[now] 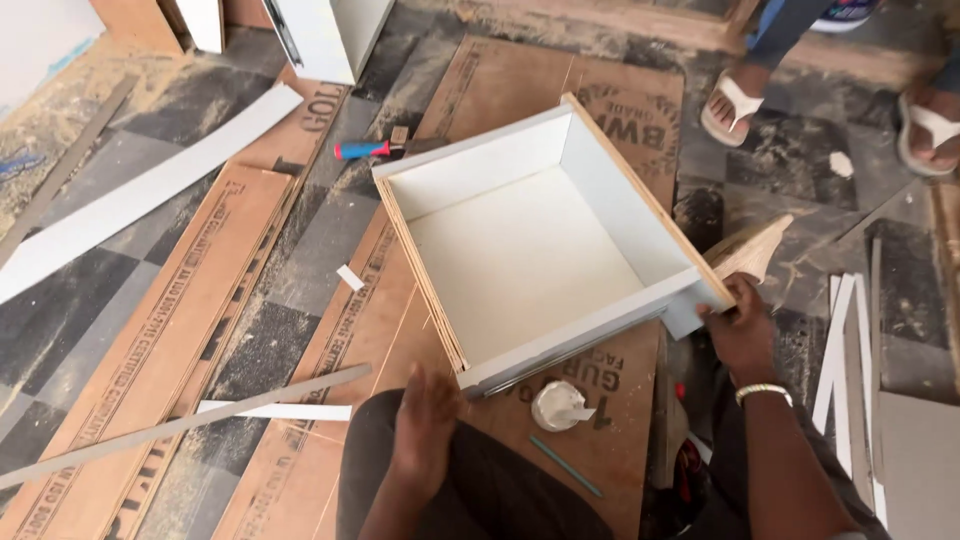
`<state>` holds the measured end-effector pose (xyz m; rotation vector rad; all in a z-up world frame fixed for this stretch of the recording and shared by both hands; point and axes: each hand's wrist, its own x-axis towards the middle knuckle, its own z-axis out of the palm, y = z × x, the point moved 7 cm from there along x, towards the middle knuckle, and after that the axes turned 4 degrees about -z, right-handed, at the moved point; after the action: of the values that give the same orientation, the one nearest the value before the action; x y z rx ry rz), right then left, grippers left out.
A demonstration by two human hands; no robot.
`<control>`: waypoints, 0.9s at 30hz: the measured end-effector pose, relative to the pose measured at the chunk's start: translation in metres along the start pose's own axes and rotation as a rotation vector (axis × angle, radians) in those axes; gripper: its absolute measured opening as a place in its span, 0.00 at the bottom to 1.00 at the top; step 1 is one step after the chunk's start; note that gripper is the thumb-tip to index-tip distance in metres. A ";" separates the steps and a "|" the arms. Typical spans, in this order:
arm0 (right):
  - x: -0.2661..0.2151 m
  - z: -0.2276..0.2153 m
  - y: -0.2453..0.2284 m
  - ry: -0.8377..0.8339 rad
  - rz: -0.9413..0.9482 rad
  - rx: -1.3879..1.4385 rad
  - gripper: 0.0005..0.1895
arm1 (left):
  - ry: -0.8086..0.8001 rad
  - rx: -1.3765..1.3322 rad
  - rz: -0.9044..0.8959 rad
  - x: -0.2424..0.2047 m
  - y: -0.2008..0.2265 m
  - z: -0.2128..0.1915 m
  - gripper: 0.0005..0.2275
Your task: The person assembles a small wooden box by fitting white edge strips along the top edges. They apply adhesive from a small container to the edges and press the strips into place, then smooth them with fingers. The person works on one edge at a time, rotating the box as needed.
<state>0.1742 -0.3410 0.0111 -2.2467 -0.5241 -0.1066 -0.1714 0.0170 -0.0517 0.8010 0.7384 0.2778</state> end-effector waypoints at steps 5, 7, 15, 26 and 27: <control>-0.002 -0.013 -0.007 0.208 0.204 0.027 0.25 | 0.084 -0.230 -0.198 0.006 0.015 0.033 0.47; -0.008 -0.007 -0.018 0.198 0.220 -0.037 0.26 | 0.101 -0.219 -0.152 0.024 0.014 0.011 0.47; -0.072 0.026 -0.055 0.087 0.198 0.156 0.37 | 0.014 -0.047 0.107 0.077 0.094 -0.026 0.43; -0.171 0.138 -0.110 -0.186 0.039 0.282 0.70 | 0.473 0.003 0.548 -0.083 0.136 -0.124 0.13; -0.170 0.147 -0.113 -0.210 0.023 0.289 0.70 | 0.500 -0.006 0.559 -0.092 0.141 -0.141 0.13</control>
<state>-0.0403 -0.2229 -0.0495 -1.9899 -0.5853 0.2076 -0.3294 0.1453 0.0315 0.9346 0.9667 1.0098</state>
